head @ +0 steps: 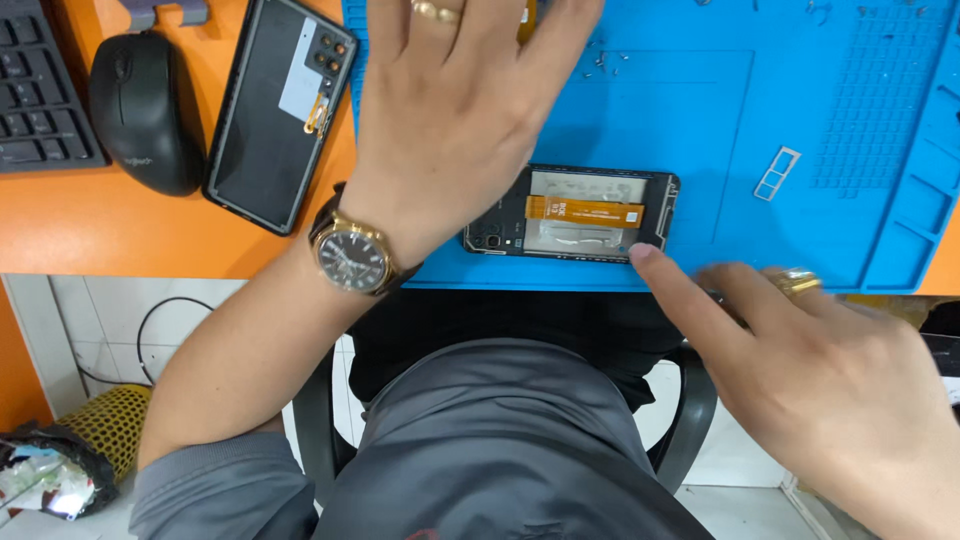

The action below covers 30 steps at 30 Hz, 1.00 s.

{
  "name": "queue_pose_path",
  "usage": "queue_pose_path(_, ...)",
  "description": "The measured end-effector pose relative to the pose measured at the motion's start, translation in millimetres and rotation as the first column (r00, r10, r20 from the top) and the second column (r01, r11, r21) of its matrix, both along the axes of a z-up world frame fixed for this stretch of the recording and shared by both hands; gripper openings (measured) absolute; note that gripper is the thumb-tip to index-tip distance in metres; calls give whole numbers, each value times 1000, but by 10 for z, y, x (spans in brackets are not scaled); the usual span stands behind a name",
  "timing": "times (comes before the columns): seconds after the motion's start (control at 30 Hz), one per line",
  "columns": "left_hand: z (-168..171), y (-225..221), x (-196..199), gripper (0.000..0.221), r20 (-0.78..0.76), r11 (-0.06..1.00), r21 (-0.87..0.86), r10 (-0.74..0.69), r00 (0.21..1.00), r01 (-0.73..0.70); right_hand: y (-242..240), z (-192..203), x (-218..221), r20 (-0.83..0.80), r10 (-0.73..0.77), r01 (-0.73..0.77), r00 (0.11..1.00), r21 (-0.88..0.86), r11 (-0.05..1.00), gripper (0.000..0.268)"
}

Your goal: The person disassembles a smartphone by prying open the casing and separating the screen assembly. They then use a screwdriver to remove screws from the internal frame and lift out the motherboard and battery components.

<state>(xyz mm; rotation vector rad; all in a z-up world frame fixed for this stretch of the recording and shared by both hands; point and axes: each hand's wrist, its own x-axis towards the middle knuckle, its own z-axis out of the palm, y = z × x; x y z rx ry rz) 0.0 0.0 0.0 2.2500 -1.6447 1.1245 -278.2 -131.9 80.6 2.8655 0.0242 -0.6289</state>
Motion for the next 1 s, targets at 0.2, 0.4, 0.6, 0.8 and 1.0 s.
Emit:
queue_pose_path(0.2, -39, 265, -363, 15, -442, 957, 12, -256, 860, 291, 5, -42, -59, 0, 16, -16, 1000, -101, 995, 52)
queue_pose_path(0.4, -187, 379, -736, 20, -433, 933, 59, -297, 851, 355, 3, 79, 40, 31, 28, -27, 999, -27, 999, 33)
queue_pose_path(0.6, -301, 300, -1051, 11, -556, 894, 62, -339, 759, 445, 37, 152, 55, 30, -60, 60, 998, 28, 998, 36)
queue_pose_path(0.8, -351, 118, -1250, 28, -657, 865, 39, -354, 665, 499, 66, 70, -57, 148, -85, 89, 985, -18, 996, 12)
queue_pose_path(1.0, -321, 38, -1327, 42, -782, 901, -44, -300, 546, 432, -4, 118, -117, 260, -62, 40, 964, 89, 995, 11)
